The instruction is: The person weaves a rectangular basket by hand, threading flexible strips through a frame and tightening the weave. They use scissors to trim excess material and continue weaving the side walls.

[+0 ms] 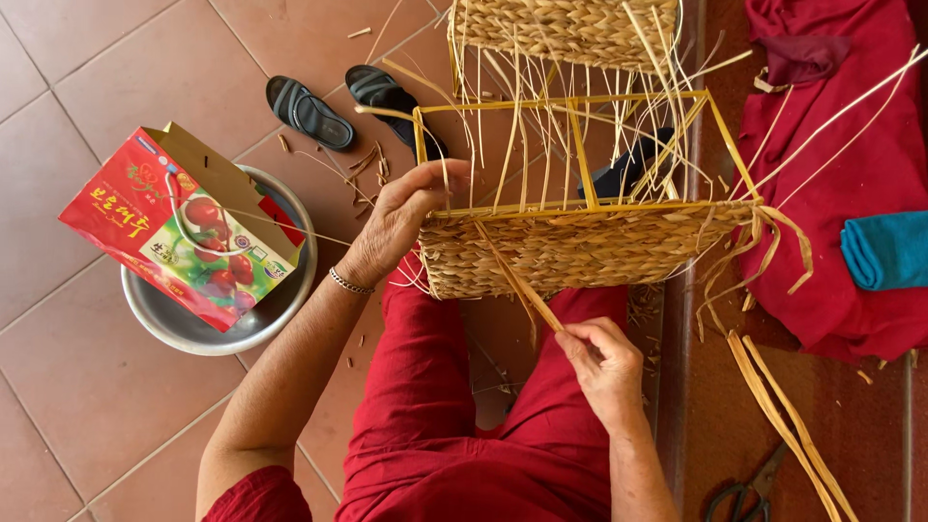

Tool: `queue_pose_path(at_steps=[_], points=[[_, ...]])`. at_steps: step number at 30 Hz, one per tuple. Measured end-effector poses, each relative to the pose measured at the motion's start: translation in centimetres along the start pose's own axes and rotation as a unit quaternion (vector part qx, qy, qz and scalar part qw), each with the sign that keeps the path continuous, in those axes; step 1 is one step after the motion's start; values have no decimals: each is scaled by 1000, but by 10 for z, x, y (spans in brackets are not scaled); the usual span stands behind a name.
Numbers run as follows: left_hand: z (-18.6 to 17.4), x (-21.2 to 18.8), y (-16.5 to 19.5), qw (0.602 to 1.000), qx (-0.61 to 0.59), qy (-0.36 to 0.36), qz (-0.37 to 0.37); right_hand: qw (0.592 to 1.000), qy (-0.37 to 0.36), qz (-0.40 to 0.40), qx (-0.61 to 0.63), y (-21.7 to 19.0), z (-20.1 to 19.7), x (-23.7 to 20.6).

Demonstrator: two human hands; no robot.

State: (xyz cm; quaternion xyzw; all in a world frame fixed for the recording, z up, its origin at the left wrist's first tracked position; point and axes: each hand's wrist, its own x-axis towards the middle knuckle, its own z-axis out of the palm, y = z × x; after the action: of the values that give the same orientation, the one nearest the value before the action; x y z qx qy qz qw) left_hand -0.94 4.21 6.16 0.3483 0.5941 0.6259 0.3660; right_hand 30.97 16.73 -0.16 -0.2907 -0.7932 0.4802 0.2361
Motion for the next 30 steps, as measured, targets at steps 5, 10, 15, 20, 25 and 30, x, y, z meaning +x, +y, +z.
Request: queue_pose_path(at_steps=[5,10,15,20,25,30], points=[[2,8,4,990,-120,-52,-47,958,-52,197,202,8,-17,-8],[2,18,-7,974,-221,2,-43,906,-185,63,376,-8,-32,-14],[1,27,-15,996,-66,1,-63,897,-108,-103,416,-52,-33,-6],[5,37,-19,992,-98,-17,-79,909,118,-212,338,-77,-20,10],[8,31,-5,975,149,-1,163,979,-24,-42,197,-68,-7,40],[9,25,20,918,321,3,234,900,-150,13,408,-46,45,89]])
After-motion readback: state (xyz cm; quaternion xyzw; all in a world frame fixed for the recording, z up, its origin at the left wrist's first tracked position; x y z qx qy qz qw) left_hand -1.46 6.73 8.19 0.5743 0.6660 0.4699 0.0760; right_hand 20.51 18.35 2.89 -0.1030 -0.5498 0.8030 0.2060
